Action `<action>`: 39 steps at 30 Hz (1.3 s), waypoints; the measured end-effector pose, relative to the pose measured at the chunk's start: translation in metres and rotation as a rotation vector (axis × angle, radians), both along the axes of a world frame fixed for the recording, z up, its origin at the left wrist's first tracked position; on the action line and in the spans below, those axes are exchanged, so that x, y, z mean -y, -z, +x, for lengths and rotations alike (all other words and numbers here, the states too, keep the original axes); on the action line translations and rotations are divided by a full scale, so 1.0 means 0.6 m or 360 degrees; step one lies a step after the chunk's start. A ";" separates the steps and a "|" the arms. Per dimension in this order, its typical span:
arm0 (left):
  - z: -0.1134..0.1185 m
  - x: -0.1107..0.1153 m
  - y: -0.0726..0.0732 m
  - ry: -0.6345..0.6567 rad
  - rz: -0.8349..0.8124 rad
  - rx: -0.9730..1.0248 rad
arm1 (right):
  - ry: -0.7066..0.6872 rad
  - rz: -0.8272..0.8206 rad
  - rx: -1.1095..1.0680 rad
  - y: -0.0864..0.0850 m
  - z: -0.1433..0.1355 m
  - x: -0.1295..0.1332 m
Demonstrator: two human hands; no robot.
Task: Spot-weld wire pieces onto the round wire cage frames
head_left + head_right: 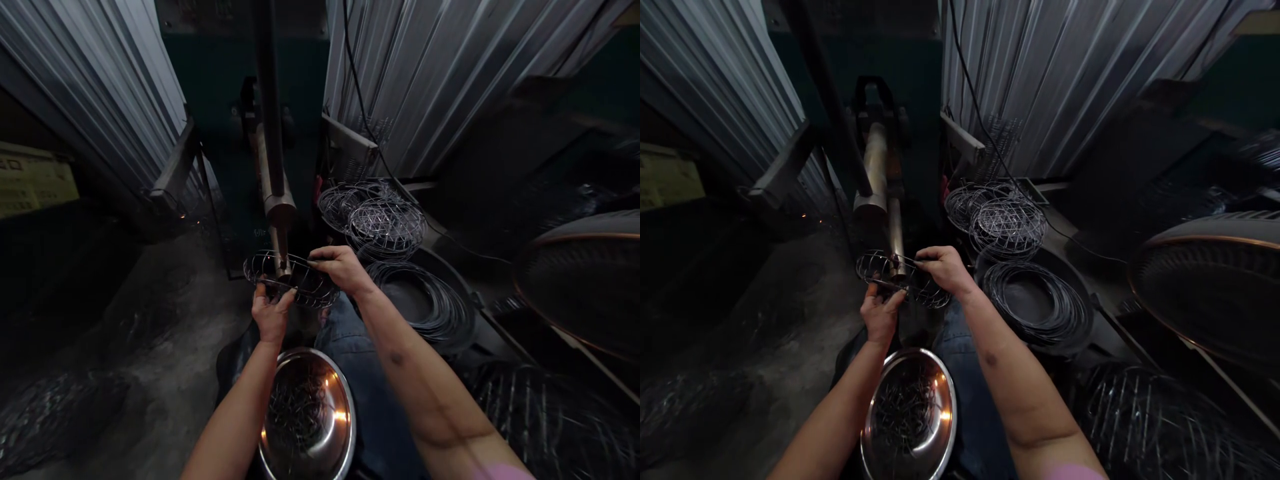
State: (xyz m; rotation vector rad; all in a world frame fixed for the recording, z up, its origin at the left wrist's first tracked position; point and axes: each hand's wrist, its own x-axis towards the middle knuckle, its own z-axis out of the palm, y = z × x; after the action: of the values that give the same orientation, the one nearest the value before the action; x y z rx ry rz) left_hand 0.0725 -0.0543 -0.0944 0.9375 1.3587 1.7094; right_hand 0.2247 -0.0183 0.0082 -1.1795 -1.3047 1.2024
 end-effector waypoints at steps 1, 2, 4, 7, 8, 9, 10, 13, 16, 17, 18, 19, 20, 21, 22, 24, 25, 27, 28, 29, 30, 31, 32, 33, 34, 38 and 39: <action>-0.001 0.000 -0.002 0.0012 -0.0022 0.0030 | -0.0012 0.0019 0.0016 -0.003 -0.006 -0.002; -0.002 0.000 -0.003 0.0021 -0.0046 0.0052 | -0.0019 0.0038 0.0035 -0.006 -0.013 -0.005; -0.005 -0.001 -0.005 0.0000 -0.0099 0.0064 | -0.0023 0.0062 0.0072 -0.011 -0.028 -0.012; -0.006 -0.003 -0.002 0.0012 -0.0100 0.0113 | -0.0029 0.0078 0.0116 -0.010 -0.036 -0.019; -0.006 -0.004 -0.001 0.0033 -0.0086 0.0152 | -0.0034 0.0089 0.0133 -0.008 -0.032 -0.019; -0.006 -0.005 0.002 0.0054 -0.0075 0.0194 | -0.0037 0.0100 0.0149 -0.005 -0.023 -0.018; -0.005 -0.005 0.003 0.0069 -0.0070 0.0226 | -0.0037 0.0101 0.0158 -0.001 -0.011 -0.015; -0.004 -0.005 0.006 0.0060 -0.0108 0.0232 | -0.0070 -0.0022 0.0132 0.011 0.034 -0.001; -0.003 -0.003 0.004 0.0038 -0.0146 0.0362 | -0.0118 -0.0161 0.0043 0.019 0.055 0.009; -0.002 -0.003 0.002 0.0027 -0.0148 0.0454 | -0.0115 -0.0147 0.0015 0.019 0.053 0.010; -0.002 -0.003 0.000 0.0021 -0.0149 0.0551 | -0.0109 -0.0107 -0.0004 0.018 0.046 0.008; -0.002 -0.003 -0.003 0.0017 -0.0159 0.0638 | -0.0104 -0.0053 -0.0007 0.016 0.036 0.005; -0.002 -0.003 -0.005 0.0009 -0.0179 0.0703 | -0.0104 0.0002 0.0007 0.012 0.025 0.001; -0.003 -0.004 -0.008 -0.0001 -0.0203 0.0752 | -0.0108 0.0045 0.0033 0.008 0.014 -0.004; -0.004 -0.005 -0.010 -0.0003 -0.0226 0.0789 | -0.0108 0.0074 0.0064 0.004 0.003 -0.010; -0.007 -0.008 -0.012 0.0006 -0.0262 0.0843 | -0.0110 0.0091 0.0134 -0.005 -0.014 -0.020; -0.008 -0.009 -0.012 0.0009 -0.0269 0.0868 | -0.0104 0.0094 0.0166 -0.009 -0.020 -0.023; -0.008 -0.010 -0.010 0.0033 -0.0282 0.0902 | -0.0089 0.0098 0.0207 -0.013 -0.026 -0.027; -0.007 -0.011 -0.009 0.0044 -0.0287 0.0907 | -0.0090 0.0093 0.0211 -0.013 -0.026 -0.027; -0.005 -0.011 -0.007 0.0055 -0.0293 0.0910 | -0.0101 0.0083 0.0206 -0.013 -0.024 -0.026; -0.004 -0.010 -0.006 0.0064 -0.0300 0.0913 | -0.0121 0.0069 0.0196 -0.012 -0.018 -0.025; -0.003 -0.010 -0.005 0.0071 -0.0309 0.0919 | -0.0151 0.0051 0.0184 -0.011 -0.010 -0.023; -0.002 -0.009 -0.004 0.0071 -0.0317 0.0927 | -0.0185 0.0027 0.0173 -0.010 0.000 -0.020; -0.002 -0.008 -0.003 0.0060 -0.0327 0.0941 | -0.0213 -0.0007 0.0165 -0.009 0.011 -0.017; -0.002 -0.007 -0.003 0.0053 -0.0339 0.0958 | -0.0238 -0.0057 0.0156 -0.008 0.021 -0.015; -0.006 -0.005 -0.001 0.0076 -0.0377 0.1051 | -0.0222 -0.0166 0.0093 -0.006 0.037 -0.011; -0.008 -0.006 0.000 0.0088 -0.0384 0.1086 | -0.0189 -0.0132 0.0084 -0.007 0.032 -0.013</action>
State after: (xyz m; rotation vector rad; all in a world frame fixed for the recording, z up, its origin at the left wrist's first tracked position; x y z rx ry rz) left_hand 0.0678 -0.0508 -0.0942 0.2093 1.0258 1.5688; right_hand 0.2440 -0.0107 0.0121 -1.2141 -1.3922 1.3299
